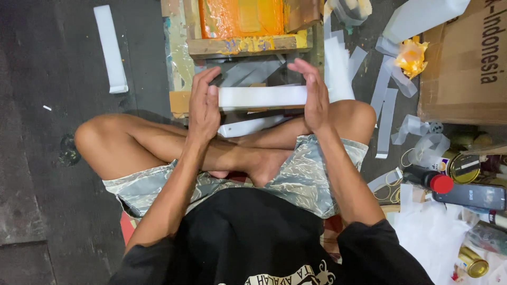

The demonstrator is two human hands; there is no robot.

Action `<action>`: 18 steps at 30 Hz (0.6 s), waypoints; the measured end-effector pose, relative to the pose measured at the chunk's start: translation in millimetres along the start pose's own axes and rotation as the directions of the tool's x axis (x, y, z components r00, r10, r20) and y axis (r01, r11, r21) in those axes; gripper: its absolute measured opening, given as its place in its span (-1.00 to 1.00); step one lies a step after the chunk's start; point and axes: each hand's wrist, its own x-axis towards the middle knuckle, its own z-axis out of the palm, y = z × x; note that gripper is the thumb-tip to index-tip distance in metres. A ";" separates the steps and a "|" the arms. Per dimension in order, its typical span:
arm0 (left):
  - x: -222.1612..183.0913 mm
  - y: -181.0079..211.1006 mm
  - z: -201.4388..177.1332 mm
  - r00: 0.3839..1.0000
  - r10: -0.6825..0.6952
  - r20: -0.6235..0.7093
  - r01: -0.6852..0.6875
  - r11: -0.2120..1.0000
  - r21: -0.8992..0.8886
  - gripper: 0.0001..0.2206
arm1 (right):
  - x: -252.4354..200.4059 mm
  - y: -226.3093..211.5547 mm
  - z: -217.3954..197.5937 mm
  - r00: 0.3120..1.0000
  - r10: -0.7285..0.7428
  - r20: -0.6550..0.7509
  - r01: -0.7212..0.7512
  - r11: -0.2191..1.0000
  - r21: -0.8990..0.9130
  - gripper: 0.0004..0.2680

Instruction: Screen printing orange ink onto white strips using a manual press and squeegee

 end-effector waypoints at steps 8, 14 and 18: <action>0.2 -7.2 -2.3 0.998 0.025 0.064 -0.029 0.998 0.063 -0.61 | 3.3 -0.8 -5.4 0.999 0.047 0.017 -0.048 0.999 0.017 -0.57; 0.7 -12.9 -23.9 0.954 0.069 0.292 -0.159 0.942 0.296 -0.46 | -2.7 -4.9 -37.7 0.992 0.025 0.126 -0.004 0.986 -0.164 -0.63; -1.9 -28.2 -31.6 0.926 0.061 0.374 -0.200 0.916 0.347 -0.50 | -10.3 4.9 -44.9 0.964 0.006 0.267 0.108 0.905 -0.411 -0.50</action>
